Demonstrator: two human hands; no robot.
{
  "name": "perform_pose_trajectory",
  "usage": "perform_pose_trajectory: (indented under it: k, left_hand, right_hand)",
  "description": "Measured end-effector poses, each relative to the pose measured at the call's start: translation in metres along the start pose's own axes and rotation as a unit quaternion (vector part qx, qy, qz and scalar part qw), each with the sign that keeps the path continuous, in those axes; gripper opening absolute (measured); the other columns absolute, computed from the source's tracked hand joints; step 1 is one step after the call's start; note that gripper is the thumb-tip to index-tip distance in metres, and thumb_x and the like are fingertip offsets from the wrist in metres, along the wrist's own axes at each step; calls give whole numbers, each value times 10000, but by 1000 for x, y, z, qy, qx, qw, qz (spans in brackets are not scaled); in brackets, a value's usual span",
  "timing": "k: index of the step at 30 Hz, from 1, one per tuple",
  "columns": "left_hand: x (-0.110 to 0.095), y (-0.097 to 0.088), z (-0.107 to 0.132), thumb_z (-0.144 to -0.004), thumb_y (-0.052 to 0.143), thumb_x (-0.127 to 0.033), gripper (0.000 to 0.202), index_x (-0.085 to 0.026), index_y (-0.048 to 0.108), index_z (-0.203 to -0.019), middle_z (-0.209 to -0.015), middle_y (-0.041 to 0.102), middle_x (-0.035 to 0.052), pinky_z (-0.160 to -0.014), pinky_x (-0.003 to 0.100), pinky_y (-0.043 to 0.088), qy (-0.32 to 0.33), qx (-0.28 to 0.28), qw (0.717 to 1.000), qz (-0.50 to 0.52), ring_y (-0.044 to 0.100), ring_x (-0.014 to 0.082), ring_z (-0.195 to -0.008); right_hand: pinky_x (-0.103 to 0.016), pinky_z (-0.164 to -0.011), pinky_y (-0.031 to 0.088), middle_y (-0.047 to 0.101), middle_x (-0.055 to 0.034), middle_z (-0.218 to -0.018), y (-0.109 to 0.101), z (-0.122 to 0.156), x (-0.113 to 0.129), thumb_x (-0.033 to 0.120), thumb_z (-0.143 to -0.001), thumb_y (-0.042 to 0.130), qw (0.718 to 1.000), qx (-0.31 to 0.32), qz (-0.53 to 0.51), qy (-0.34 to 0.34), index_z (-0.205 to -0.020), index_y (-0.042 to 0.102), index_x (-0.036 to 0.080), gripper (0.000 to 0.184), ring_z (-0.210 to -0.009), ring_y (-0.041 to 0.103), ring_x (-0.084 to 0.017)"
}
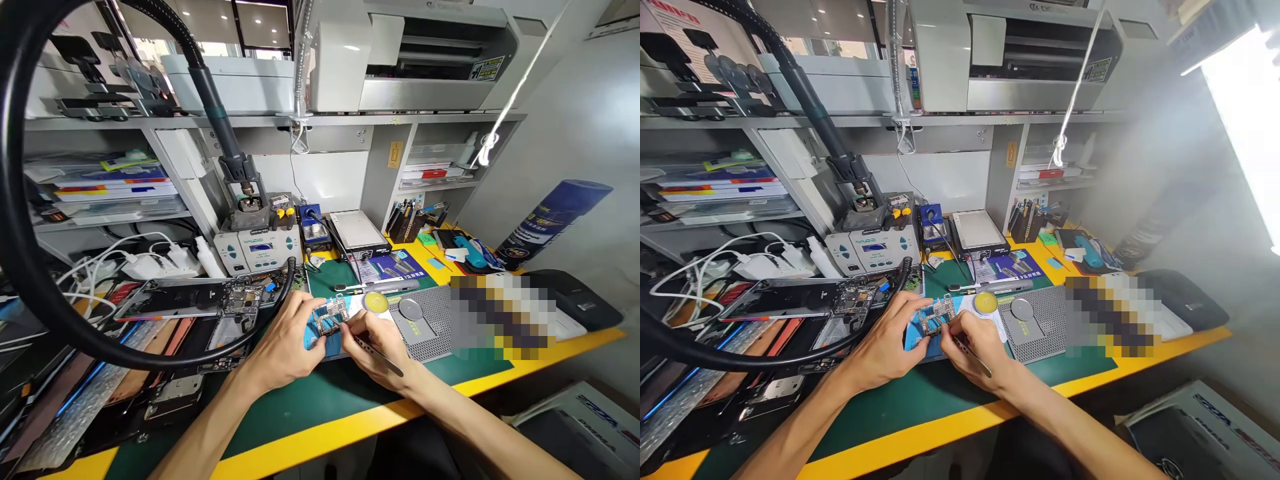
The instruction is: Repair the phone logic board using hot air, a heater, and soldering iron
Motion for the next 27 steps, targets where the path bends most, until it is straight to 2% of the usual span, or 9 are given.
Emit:
perform_pose_trajectory:
  k: [6, 10, 16, 20, 27]
  left_hand:
    - [4, 4, 3, -867, 573, -205, 611, -209, 366, -1442, -1316, 500, 138, -1108, 477, 437, 6, -6, 1000, -28, 479, 283, -1280]
    - [4, 4, 3, -875, 570, -206, 586, -205, 378, -1428, -1290, 525, 141, -1096, 494, 442, 15, -9, 999, -40, 496, 291, -1259]
    - [0, 1, 0, -879, 575, -207, 524, -215, 453, -1388, -1250, 557, 110, -1062, 446, 456, 12, 1, 999, -35, 516, 263, -1207]
    - [-1, 0, 1, -879, 567, -205, 521, -214, 465, -1390, -1115, 594, 87, -990, 419, 485, 0, 10, 999, -34, 563, 244, -1087]
    - [3, 2, 4, -879, 577, -201, 596, -200, 382, -1442, -1052, 586, 72, -971, 400, 487, 5, -5, 999, -41, 579, 221, -1010]
  right_hand:
    - [-296, -549, 389, 526, 22, -679, 1, 3, -5, 162, -940, 576, 1000, 5, -16, 24, -773, 443, 233, 225, -561, 482, -128]
    - [-312, -554, 406, 543, 17, -682, 1, 4, -8, 170, -939, 577, 999, 3, -27, 40, -766, 450, 241, 226, -567, 495, -142]
    - [-318, -523, 401, 565, 5, -657, -3, 0, -2, 198, -931, 595, 999, -7, -1, 45, -766, 495, 245, 199, -552, 490, -151]
    - [-309, -520, 400, 556, 11, -646, -4, 1, -1, 184, -922, 597, 999, -8, 0, 54, -753, 487, 241, 210, -540, 478, -142]
    - [-288, -541, 414, 562, 12, -659, -5, 0, 1, 193, -930, 583, 999, -10, 2, 41, -767, 498, 234, 188, -568, 497, -133]
Point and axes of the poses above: each hand's wrist, its own z-axis away from the middle knuckle, its own y-axis out of the palm, x = y × z, the point moved 6 cm from there along -z, towards the middle knuckle
